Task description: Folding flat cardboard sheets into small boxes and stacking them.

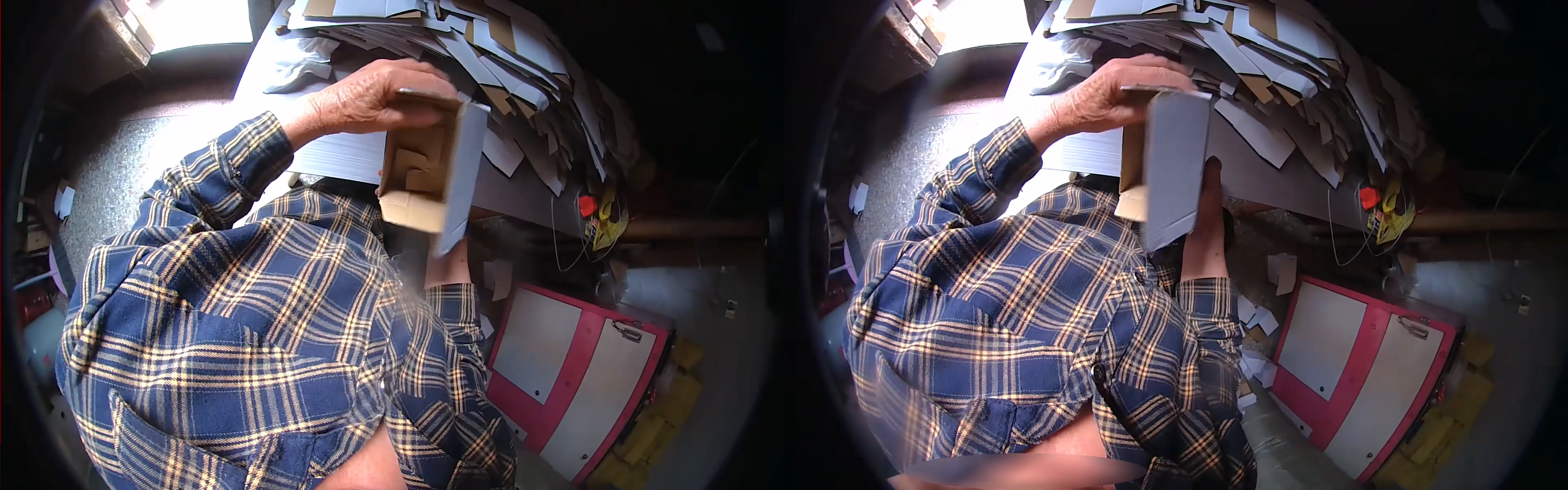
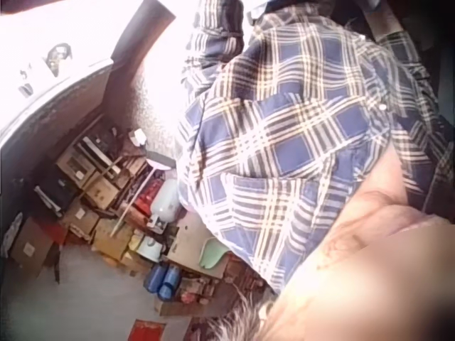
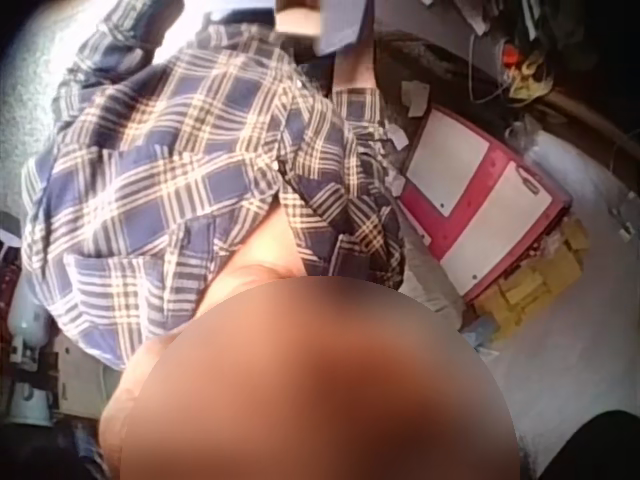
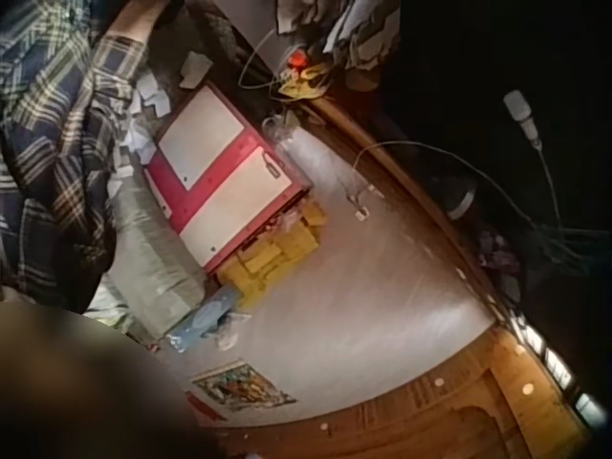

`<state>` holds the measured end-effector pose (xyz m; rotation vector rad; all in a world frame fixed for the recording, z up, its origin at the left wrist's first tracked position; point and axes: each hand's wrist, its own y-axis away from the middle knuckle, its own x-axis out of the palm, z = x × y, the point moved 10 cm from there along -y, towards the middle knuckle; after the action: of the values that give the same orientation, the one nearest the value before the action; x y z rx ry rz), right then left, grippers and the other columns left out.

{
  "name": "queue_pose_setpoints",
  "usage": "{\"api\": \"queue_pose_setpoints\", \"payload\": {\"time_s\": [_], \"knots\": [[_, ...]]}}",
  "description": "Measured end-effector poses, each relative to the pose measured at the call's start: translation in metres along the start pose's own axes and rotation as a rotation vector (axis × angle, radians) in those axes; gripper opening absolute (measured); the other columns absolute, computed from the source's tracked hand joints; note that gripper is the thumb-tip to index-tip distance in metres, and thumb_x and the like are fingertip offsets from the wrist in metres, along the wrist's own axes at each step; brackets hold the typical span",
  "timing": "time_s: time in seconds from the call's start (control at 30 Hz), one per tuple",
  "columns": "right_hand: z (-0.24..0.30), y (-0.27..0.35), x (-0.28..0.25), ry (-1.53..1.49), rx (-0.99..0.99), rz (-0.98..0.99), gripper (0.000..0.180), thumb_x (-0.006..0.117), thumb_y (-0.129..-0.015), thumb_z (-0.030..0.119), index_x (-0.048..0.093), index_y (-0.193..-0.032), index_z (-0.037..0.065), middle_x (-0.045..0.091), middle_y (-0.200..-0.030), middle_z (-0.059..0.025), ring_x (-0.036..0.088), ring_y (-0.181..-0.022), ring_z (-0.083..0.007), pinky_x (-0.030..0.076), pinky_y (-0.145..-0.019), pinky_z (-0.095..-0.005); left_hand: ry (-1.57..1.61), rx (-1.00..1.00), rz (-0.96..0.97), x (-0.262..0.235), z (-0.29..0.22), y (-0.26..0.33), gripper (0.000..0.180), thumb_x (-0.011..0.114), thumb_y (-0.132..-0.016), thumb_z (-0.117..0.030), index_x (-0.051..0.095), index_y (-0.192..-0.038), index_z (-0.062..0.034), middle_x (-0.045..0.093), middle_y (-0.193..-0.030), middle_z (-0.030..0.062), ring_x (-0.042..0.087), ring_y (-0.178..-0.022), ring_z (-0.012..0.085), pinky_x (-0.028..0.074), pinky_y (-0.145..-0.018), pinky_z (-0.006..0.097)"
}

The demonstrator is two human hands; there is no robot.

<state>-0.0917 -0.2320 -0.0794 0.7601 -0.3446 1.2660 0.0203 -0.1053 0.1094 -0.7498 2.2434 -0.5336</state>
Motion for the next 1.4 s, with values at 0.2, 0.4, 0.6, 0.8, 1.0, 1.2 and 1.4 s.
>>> {"api": "queue_pose_setpoints", "payload": {"time_s": [0.2, 0.4, 0.6, 0.8, 1.0, 1.2, 1.4], "knots": [[0.004, -0.002, 0.030, 0.327, 0.116, 0.030, 0.054, 0.046, -0.096, 0.044, 0.044, -0.132, 0.003, 0.059, -0.120, -0.0134, 0.067, -0.089, -0.0250, 0.059, -0.066, -0.0390, -0.168, -0.364, -0.142, -0.014, 0.054, 0.028, 0.018, 0.056, -0.092, -0.008, 0.062, -0.107, -0.0005, 0.064, -0.092, 0.0159, 0.065, -0.087, 0.0288, 0.051, -0.078, 0.036], [0.052, 0.010, 0.053, 0.531, -0.485, 0.099, 0.101, 0.073, -0.075, 0.055, 0.023, -0.149, 0.009, 0.030, -0.151, -0.0105, 0.031, -0.138, -0.0241, 0.023, -0.113, -0.0420, -0.165, -0.316, -0.311, -0.017, 0.058, 0.037, 0.026, 0.053, -0.092, -0.017, 0.060, -0.116, -0.0089, 0.066, -0.098, 0.0190, 0.063, -0.093, 0.0389, 0.049, -0.083, 0.044], [0.052, 0.002, 0.057, 1.030, -0.609, -0.059, 0.125, 0.088, -0.056, 0.040, 0.012, -0.150, 0.006, 0.037, -0.143, -0.0165, 0.038, -0.131, -0.0282, 0.031, -0.109, -0.0371, -0.231, -0.426, -0.217, -0.007, 0.066, 0.049, 0.031, 0.046, -0.098, -0.022, 0.054, -0.126, -0.0129, 0.064, -0.109, 0.0197, 0.061, -0.101, 0.0394, 0.049, -0.084, 0.043], [0.054, 0.014, 0.063, 1.183, -0.643, -0.185, 0.120, 0.084, -0.053, 0.015, 0.009, -0.146, 0.007, 0.048, -0.130, -0.0175, 0.050, -0.119, -0.0323, 0.040, -0.102, -0.0395, -0.232, -0.402, -0.256, 0.005, 0.070, 0.054, 0.027, 0.047, -0.097, -0.021, 0.055, -0.122, -0.0136, 0.065, -0.100, 0.0191, 0.061, -0.096, 0.0398, 0.049, -0.080, 0.046], [0.059, 0.028, 0.074, 1.078, -0.724, -0.171, 0.113, 0.081, -0.051, 0.012, 0.014, -0.141, 0.006, 0.043, -0.130, -0.0178, 0.048, -0.119, -0.0322, 0.040, -0.102, -0.0403, -0.313, -0.327, -0.290, -0.004, 0.042, 0.055, 0.032, 0.046, -0.099, -0.020, 0.051, -0.129, -0.0109, 0.062, -0.112, 0.0175, 0.059, -0.104, 0.0369, 0.049, -0.087, 0.043], [0.067, 0.024, 0.070, 1.100, -0.777, -0.237, 0.123, 0.081, -0.050, 0.012, 0.004, -0.146, 0.006, 0.038, -0.133, -0.0200, 0.043, -0.124, -0.0333, 0.035, -0.107, -0.0402, -0.293, -0.207, -0.320, -0.008, 0.033, 0.047, 0.035, 0.047, -0.098, -0.017, 0.049, -0.132, -0.0079, 0.058, -0.122, 0.0169, 0.056, -0.110, 0.0350, 0.047, -0.092, 0.041], [0.070, 0.009, 0.036, 1.126, -0.756, -0.248, 0.125, 0.083, -0.048, 0.021, 0.011, -0.146, -0.002, 0.031, -0.142, -0.0238, 0.036, -0.131, -0.0374, 0.029, -0.112, -0.0414, -0.116, -0.324, -0.227, 0.013, 0.053, 0.038, 0.040, 0.047, -0.095, -0.016, 0.047, -0.135, -0.0081, 0.057, -0.125, 0.0192, 0.053, -0.115, 0.0389, 0.044, -0.096, 0.042]]}}
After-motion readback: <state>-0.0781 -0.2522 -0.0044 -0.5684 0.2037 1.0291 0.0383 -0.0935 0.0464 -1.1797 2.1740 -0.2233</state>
